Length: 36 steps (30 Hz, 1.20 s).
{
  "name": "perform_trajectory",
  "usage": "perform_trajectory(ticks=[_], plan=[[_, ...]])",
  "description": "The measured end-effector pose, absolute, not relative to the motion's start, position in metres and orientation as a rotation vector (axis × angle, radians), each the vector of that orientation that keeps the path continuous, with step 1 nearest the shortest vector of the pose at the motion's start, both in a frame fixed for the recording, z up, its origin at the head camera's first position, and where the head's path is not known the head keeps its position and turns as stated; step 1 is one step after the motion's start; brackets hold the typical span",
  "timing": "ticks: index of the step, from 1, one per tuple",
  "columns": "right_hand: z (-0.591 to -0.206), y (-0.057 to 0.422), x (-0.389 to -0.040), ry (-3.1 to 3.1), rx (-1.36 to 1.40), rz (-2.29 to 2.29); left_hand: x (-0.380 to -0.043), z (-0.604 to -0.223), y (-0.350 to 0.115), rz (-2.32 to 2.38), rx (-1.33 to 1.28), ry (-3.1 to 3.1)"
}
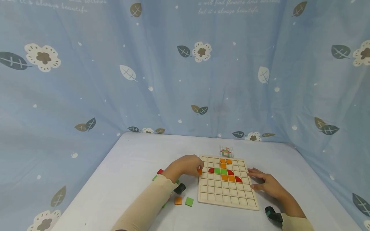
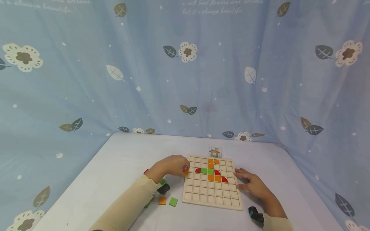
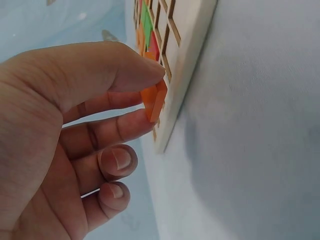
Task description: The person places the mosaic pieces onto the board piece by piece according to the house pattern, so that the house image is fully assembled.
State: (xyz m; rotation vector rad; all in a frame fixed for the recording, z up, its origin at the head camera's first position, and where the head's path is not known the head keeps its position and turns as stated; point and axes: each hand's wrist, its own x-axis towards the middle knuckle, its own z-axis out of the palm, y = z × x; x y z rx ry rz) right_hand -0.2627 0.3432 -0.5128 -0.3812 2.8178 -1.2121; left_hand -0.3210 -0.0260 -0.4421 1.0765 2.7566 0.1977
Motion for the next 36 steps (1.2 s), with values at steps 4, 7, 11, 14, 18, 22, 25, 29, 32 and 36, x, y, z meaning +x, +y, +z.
perform_trajectory(ticks=[4,7,11,14,18,22,25,29,32,36], plan=[[-0.512,0.343,-0.262,2.81,-0.396,-1.227,-0.323,-0.446,-0.016,0.211,1.092,2.753],[-0.512,0.342,-0.262,2.799,-0.388,-1.247,-0.323,-0.449,-0.009,0.21,1.103,2.752],[-0.511,0.343,-0.262,2.796,-0.399,-1.251,-0.323,-0.449,0.001,0.208,1.112,2.747],[-0.512,0.344,-0.263,2.795,-0.392,-1.243,-0.321,-0.45,0.008,0.194,1.135,2.739],[-0.512,0.344,-0.263,2.789,-0.379,-1.243,-0.322,-0.453,0.016,0.176,1.183,2.737],[-0.511,0.343,-0.263,2.784,-0.381,-1.256,-0.322,-0.457,0.023,0.198,1.206,2.73],[-0.51,0.343,-0.261,2.775,-0.395,-1.276,-0.323,-0.459,0.028,0.184,1.225,2.73],[-0.511,0.344,-0.261,2.773,-0.396,-1.269,-0.323,-0.459,0.033,0.148,1.259,2.738],[-0.513,0.344,-0.263,2.78,-0.377,-1.263,-0.322,-0.46,0.035,0.161,1.265,2.74],[-0.516,0.346,-0.266,2.784,-0.381,-1.275,-0.32,-0.46,0.039,0.186,1.252,2.738]])
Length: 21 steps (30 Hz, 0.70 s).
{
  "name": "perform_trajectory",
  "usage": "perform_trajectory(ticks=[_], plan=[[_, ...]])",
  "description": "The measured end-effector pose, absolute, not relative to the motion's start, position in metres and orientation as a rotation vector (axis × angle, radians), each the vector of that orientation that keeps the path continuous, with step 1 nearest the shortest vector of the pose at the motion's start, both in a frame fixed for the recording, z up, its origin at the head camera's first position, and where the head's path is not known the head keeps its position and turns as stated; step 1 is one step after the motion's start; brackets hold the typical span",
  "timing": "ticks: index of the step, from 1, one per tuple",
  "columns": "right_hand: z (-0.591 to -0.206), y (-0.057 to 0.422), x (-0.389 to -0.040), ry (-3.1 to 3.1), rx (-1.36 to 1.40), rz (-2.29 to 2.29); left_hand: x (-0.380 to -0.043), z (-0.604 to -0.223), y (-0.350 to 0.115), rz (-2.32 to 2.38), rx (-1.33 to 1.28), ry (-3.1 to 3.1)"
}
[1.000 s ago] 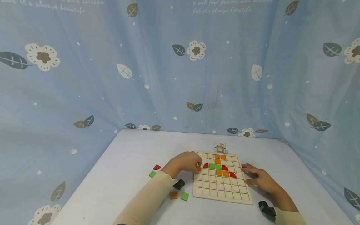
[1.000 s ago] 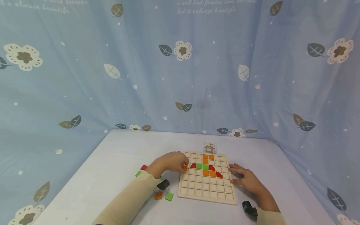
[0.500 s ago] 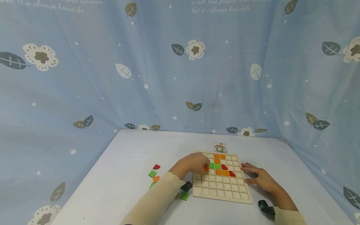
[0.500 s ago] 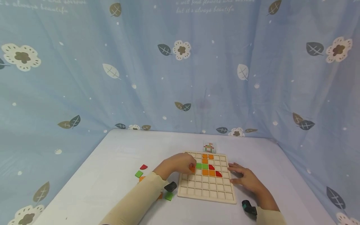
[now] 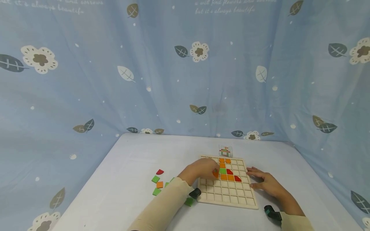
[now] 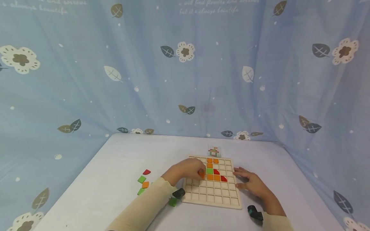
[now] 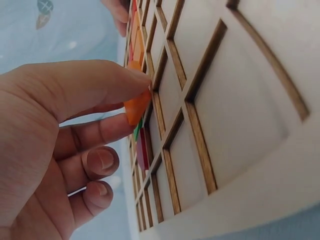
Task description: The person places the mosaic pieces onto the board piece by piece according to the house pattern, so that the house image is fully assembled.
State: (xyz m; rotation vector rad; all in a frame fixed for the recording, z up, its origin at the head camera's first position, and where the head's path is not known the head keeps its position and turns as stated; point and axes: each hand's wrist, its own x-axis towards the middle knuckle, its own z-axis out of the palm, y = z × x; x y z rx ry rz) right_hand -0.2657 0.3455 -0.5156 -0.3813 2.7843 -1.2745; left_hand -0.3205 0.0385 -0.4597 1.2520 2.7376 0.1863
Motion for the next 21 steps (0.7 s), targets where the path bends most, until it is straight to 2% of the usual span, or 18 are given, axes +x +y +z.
perform_trajectory(ticks=[21], plan=[[-0.5202,0.3483,-0.2675,2.807,-0.42,-1.27,-0.3212,-0.4637,0.0451,0.207,1.206,2.726]])
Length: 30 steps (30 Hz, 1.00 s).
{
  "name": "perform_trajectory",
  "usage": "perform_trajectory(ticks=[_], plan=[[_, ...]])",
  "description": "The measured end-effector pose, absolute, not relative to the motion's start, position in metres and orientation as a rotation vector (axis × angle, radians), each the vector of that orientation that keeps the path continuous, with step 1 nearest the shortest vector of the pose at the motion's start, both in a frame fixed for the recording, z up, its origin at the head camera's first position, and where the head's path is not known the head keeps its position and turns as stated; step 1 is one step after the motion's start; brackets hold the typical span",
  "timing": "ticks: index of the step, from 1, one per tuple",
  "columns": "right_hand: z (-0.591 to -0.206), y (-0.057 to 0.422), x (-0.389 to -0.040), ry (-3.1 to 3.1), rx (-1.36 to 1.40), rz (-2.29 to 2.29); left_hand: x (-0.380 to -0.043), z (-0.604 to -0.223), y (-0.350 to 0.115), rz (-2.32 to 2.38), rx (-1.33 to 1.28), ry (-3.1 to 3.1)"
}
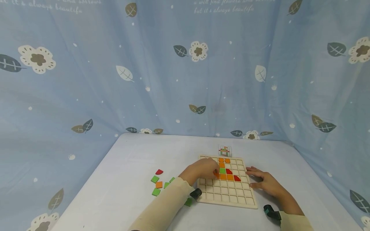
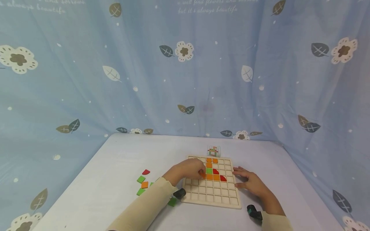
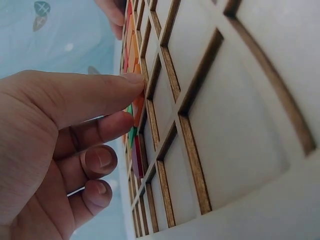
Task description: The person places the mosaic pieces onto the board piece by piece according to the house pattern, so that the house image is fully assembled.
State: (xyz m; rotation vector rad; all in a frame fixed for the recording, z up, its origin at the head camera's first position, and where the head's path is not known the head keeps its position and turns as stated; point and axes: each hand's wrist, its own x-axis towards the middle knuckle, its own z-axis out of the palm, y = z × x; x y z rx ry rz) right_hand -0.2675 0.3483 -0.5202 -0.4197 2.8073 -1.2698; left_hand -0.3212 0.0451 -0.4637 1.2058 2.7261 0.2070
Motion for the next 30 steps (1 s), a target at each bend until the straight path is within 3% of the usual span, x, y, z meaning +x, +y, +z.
perform_trajectory(ticks=[15,30], plan=[[-0.52,0.344,-0.271,2.8,-0.429,-1.248,-0.313,-0.447,0.023,0.167,1.266,2.772],[-0.517,0.348,-0.268,2.815,-0.401,-1.205,-0.302,-0.43,-0.039,0.074,1.183,2.838]])
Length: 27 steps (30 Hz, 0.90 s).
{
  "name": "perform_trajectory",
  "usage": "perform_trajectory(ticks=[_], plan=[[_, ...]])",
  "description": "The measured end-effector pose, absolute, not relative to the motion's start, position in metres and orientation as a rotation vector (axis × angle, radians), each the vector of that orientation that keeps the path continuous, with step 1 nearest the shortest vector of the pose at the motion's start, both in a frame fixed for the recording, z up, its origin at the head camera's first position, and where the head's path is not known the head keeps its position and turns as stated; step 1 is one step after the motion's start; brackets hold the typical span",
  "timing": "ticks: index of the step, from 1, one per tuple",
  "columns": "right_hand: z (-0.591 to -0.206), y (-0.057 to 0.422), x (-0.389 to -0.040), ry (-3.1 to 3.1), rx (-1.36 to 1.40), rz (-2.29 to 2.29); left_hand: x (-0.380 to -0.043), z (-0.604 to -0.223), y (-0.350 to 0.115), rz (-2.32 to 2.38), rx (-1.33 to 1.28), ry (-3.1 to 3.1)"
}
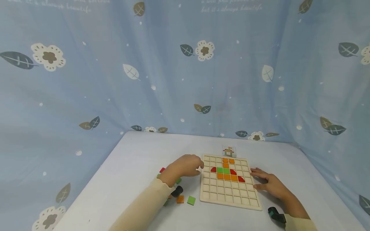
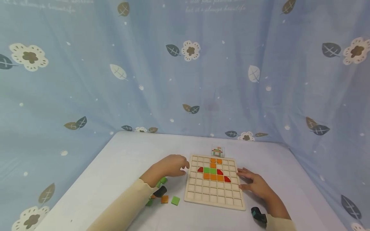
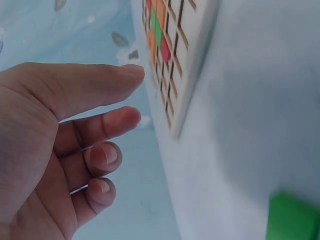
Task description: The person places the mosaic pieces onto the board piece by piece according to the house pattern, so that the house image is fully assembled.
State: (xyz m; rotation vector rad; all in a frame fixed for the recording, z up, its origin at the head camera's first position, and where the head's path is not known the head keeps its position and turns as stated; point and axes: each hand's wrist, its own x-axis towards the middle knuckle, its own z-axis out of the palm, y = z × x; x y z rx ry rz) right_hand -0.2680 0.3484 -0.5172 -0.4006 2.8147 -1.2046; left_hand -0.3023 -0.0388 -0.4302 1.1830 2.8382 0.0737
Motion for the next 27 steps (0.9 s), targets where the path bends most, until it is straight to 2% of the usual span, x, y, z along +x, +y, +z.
perform_trajectory(ticks=[12,27], plan=[[-0.517,0.353,-0.267,2.817,-0.415,-1.229,-0.294,-0.422,-0.086,0.014,1.074,2.864],[-0.516,0.346,-0.267,2.807,-0.411,-1.241,-0.28,-0.445,-0.15,0.133,0.829,2.856]])
